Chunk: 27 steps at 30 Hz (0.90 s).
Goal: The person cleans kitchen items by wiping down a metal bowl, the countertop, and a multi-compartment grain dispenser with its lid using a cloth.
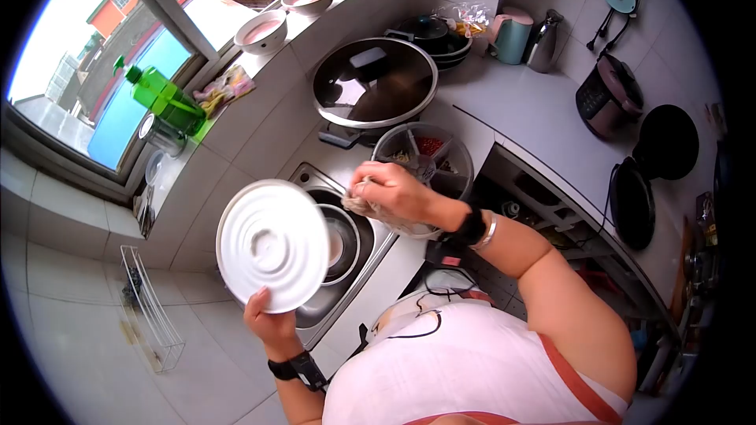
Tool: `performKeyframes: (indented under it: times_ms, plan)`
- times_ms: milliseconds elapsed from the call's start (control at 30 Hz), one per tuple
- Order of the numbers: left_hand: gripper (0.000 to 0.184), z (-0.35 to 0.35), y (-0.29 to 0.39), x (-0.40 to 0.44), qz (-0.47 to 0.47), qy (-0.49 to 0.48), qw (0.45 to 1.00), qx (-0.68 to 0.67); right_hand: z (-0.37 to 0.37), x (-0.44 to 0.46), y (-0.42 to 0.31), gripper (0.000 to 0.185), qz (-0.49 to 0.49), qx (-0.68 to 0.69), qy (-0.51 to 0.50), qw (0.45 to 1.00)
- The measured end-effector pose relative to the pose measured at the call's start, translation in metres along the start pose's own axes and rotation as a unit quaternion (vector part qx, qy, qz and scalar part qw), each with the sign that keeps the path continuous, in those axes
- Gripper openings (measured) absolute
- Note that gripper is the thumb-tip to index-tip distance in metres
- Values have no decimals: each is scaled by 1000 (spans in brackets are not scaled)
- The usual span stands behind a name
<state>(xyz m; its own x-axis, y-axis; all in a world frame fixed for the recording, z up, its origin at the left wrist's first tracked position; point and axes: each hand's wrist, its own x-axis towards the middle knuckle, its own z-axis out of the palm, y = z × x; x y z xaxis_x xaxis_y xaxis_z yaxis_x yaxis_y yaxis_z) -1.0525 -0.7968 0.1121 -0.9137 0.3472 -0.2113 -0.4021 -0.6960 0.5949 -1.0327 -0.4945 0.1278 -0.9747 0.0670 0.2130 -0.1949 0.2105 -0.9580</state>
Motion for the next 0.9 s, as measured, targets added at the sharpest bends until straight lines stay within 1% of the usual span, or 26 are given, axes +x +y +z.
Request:
performKeyframes:
  times_ms: [33, 67, 100, 133, 167, 233, 300, 333, 367, 433, 467, 500, 567, 600, 633, 667, 700, 767, 800, 833, 900]
  plan:
    - [54, -7, -15, 14, -1, -3, 1000, 0, -20, -7, -7, 25, 83, 70, -54, 993]
    - [52, -19, -35, 33, 156, -137, 935, 287, -40, -17, -27, 32, 140, 68, -65, 986]
    - [50, 4, -48, 40, 143, -178, 916, 329, -56, -25, -15, 30, 114, 17, -70, 991]
    - [48, 26, -61, 47, 133, -221, 893, 369, -68, -36, -15, 32, 106, 68, -28, 992]
    - [47, 90, -76, 49, -41, -173, 968, 175, -82, -48, -17, 33, 99, 120, 13, 988]
    - [47, 150, -99, 62, -135, -183, 970, 82, -132, -72, -16, 32, 90, 83, 62, 990]
    - [51, 160, -116, 88, -134, -300, 943, 48, -180, -97, 0, 32, 105, 142, 173, 969]
    - [50, 169, -121, 93, -72, -242, 960, 122, -200, -107, 3, 32, 122, 114, 229, 959]
    - [49, 174, -125, 95, -12, -182, 963, 197, -219, -118, 7, 32, 137, 85, 286, 945]
    - [40, 146, -136, 110, 76, -66, 961, 258, -260, -144, 47, 31, 165, 166, 324, 917]
    - [35, 127, -142, 113, 111, 1, 946, 304, -273, -153, 67, 31, 194, 152, 356, 901]
    - [33, 111, -148, 111, 133, 48, 925, 352, -283, -161, 94, 31, 201, 157, 351, 901]
    - [36, 80, -166, 104, 163, 62, 866, 469, -290, -172, 154, 30, 240, 201, 415, 854]
    - [39, 73, -175, 97, 136, 73, 860, 486, -291, -174, 184, 29, 254, 201, 409, 853]
    - [41, 68, -186, 90, 109, 87, 854, 500, -288, -170, 211, 28, 270, 169, 408, 856]
    - [46, 56, -195, 88, 94, 95, 841, 524, -283, -164, 242, 28, 266, 189, 412, 851]
    - [53, 63, -201, 84, 87, 105, 832, 538, -278, -154, 267, 28, 260, 208, 416, 846]
    - [62, 58, -210, 80, 121, 91, 783, 603, -270, -132, 295, 31, 297, 216, 391, 844]
    - [67, 58, -213, 79, 137, 79, 767, 622, -269, -124, 313, 33, 300, 205, 367, 857]
    - [67, 64, -213, 78, 135, 73, 761, 631, -268, -114, 317, 36, 308, 186, 349, 865]
    - [67, 69, -214, 76, 106, 82, 752, 645, -282, -106, 327, 37, 403, 169, 264, 860]
